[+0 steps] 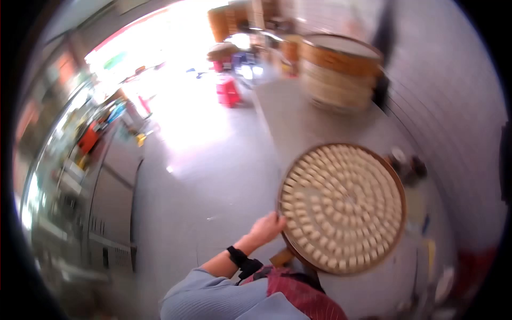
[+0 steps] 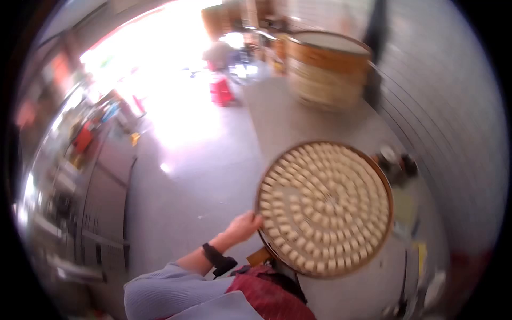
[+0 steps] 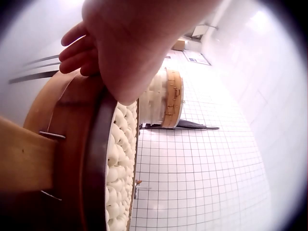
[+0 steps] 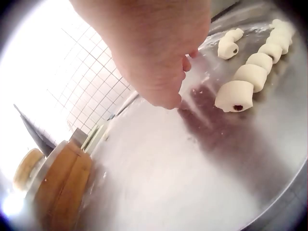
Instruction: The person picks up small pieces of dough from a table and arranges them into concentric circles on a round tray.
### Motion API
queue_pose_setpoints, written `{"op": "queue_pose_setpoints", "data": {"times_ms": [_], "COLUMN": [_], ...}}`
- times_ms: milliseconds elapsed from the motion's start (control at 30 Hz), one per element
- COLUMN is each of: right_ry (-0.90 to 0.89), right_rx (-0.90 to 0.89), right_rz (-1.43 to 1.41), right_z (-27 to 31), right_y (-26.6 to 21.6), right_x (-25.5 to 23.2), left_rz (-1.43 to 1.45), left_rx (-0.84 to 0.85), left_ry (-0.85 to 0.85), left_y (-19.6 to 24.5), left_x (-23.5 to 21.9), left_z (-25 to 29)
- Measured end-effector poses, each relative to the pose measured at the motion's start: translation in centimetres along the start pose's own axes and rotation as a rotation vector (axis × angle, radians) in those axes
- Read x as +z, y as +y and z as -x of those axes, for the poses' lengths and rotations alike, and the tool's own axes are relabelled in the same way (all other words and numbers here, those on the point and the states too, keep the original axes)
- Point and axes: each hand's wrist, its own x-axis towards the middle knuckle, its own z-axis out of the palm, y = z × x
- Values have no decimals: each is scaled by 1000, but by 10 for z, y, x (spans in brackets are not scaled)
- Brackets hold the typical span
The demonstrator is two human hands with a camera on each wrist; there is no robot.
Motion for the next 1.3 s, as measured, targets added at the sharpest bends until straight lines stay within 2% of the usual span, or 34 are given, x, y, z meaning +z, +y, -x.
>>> {"op": "queue_pose_setpoints", "data": {"times_ms": [33, 67, 100, 133, 167, 200, 233, 267, 300, 367, 500, 600, 667, 733, 767, 800, 867, 900, 933, 967, 1000, 1033, 1100, 1133, 1167, 1233, 1267, 1300], "right_ry": [102, 218, 204, 110, 66, 203, 205, 277, 241, 271, 332, 322, 132, 110, 96, 95, 213, 155, 100, -31, 139, 222, 47, 80, 37, 105, 112, 252], "right_rx": [-44, -59, 120, 228, 347, 295, 368, 373, 487, 559, 589, 533, 512, 510, 513, 495, 417, 401, 361, 397, 233, 130, 277, 199, 218, 128, 95, -39], "right_rz": [-223, -423, -376, -410, -495, -495, -477, -437, -490, -538, -447, -437, -576, -554, -534, -540, -472, -449, -434, -411, -334, -254, -213, -239, -186, -125, -118, -204], "right_z": [-2, -10, -3, -8, -13, -8, -9, -4, -4, 1, 4, -4, -25, -54, -67, -76, -100, -109, -121, -134, -139, -150, -166, -175, -181, -198, -209, -218], "right_y": [7, 3, 4, -5, -12, 4, -1, 5, 7, 12, 19, 14, 10, 1, -3, -4, -12, -7, -3, 3, 5, 10, -17, -11, -23, -41, -51, -70], "right_x": [19, 28, 38, 16, -3, 21, -4, -9, -19, -31, -8, -4, -21, -24, -23, -21, -11, 5, 12, 15, 22, 32, -10, 0, -19, -42, -57, -77], "left_rz": [-91, -140, -274, -499, -555, -426, -329, -127, 76, 76, 136, 168, 197, 73, 71, 79, 142, 128, -207, -82, -448, -444, -292, -254, -145, 10, 26, 16], "left_rx": [-32, 128, 301, 323, 508, 505, 317, 191, 29, 48, 16, -13, -42, 96, 84, 57, -36, 14, 357, 58, 359, 336, 281, 207, 78, -50, -79, -66], "left_ry": [-26, 13, 44, -6, 144, 67, 33, 21, 41, -7, 27, 12, 18, 20, 30, 34, 41, 65, 92, 25, 80, 71, 87, 26, 37, 67, 78, 67], "left_y": [-6, -1, -5, -20, -41, -40, -27, -13, 12, -4, -20, -19, -20, -30, -32, -28, -13, -23, -24, -22, -32, -27, 3, 1, -3, 19, 17, 14], "left_x": [5, -6, -8, -4, 3, -4, -6, -8, -14, -13, -7, -6, -6, -7, -8, -6, -6, -4, -9, -4, -2, -1, -10, -10, -5, -12, -11, -9], "left_z": [-2, 5, 7, -2, -4, -11, -12, -6, -4, -13, -22, -23, -21, -23, -21, -21, -15, -16, -12, -11, -7, -5, 5, 3, 1, 6, 6, 6]}}
